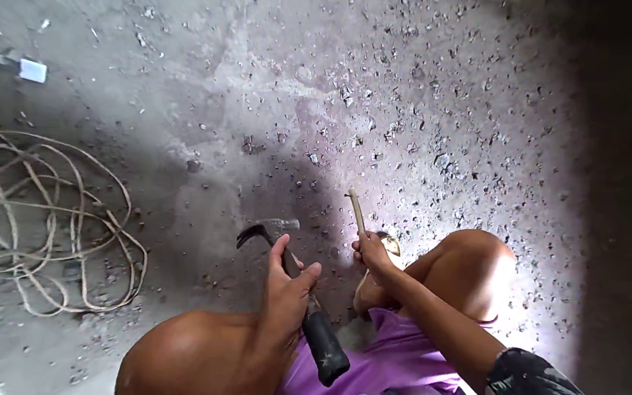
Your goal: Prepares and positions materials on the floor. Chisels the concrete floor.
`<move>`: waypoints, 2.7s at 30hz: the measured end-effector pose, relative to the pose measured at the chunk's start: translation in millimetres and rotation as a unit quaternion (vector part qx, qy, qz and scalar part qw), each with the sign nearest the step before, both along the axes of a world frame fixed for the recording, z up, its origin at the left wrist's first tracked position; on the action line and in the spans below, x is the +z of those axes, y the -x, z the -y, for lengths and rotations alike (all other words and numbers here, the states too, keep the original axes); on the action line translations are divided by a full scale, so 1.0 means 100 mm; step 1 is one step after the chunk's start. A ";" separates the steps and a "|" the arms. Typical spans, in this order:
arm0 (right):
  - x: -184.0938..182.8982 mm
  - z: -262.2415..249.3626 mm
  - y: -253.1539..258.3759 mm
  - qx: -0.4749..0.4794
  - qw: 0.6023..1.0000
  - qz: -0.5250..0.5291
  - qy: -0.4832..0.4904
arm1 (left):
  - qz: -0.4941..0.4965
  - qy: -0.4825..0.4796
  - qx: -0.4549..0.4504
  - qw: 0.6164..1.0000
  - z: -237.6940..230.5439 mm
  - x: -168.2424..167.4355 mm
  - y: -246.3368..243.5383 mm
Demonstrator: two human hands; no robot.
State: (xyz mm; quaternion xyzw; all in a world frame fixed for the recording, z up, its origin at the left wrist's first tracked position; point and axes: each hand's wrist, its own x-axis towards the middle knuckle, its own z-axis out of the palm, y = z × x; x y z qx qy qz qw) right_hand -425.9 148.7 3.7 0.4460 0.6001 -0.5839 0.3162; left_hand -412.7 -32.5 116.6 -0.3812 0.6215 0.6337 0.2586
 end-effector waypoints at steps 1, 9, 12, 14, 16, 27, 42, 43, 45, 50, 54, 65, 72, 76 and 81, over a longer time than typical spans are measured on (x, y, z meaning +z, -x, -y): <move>-0.06 -0.02 -0.05 0.010 1.000 0.001 0.001 | -0.005 0.005 -0.011 1.000 -0.02 0.02 -0.06; -0.49 -0.16 -0.18 0.143 0.988 -0.016 -0.053 | -0.111 0.083 -0.174 0.975 -0.14 -0.02 -0.34; -0.55 -0.32 -0.09 0.160 0.983 -0.028 -0.089 | -0.203 0.119 -0.187 0.954 -0.23 0.01 -0.41; -0.62 -0.46 -0.03 0.157 0.982 -0.040 -0.098 | -0.224 0.111 -0.150 0.956 -0.36 0.05 -0.45; -0.74 -0.59 -0.03 0.162 0.981 -0.054 -0.097 | -0.152 0.079 -0.100 0.980 -0.58 0.05 -0.51; -0.89 -0.85 -0.08 0.187 0.968 -0.025 -0.164 | -0.079 0.090 -0.069 0.990 -1.34 -1.00 -1.04; -0.87 -1.13 0.22 0.314 0.903 0.003 -0.293 | -0.167 0.289 -0.256 0.907 -1.49 -2.07 -0.07; -0.87 -1.13 0.21 0.315 0.903 0.004 -0.293 | -0.143 0.276 -0.283 0.908 -1.45 -2.11 0.04; -0.90 -1.17 0.22 0.318 0.902 0.001 -0.290 | -0.153 0.271 -0.276 0.909 -1.38 -1.94 0.13; -0.94 -1.21 0.20 0.329 0.899 -0.002 -0.289 | -0.233 0.332 -0.169 0.898 -1.45 -1.68 -0.15; -0.87 -1.18 0.25 0.330 0.895 -0.005 -0.301 | -0.121 0.261 -0.300 0.909 -1.49 -1.99 0.06; -0.76 -1.09 0.32 0.331 0.889 0.005 -0.316 | -0.089 0.216 -0.240 0.942 -1.42 -1.98 0.10; -0.68 -1.03 0.43 0.358 0.871 0.037 -0.336 | -0.154 0.248 -0.168 0.942 -1.53 -1.86 -0.09; -0.56 -1.02 0.51 0.377 0.860 0.043 -0.341 | -0.117 0.193 -0.220 0.949 -1.34 -1.94 0.14; -0.46 -1.03 0.59 0.404 0.848 0.050 -0.338 | -0.192 0.258 -0.079 0.943 -1.49 -1.74 -0.09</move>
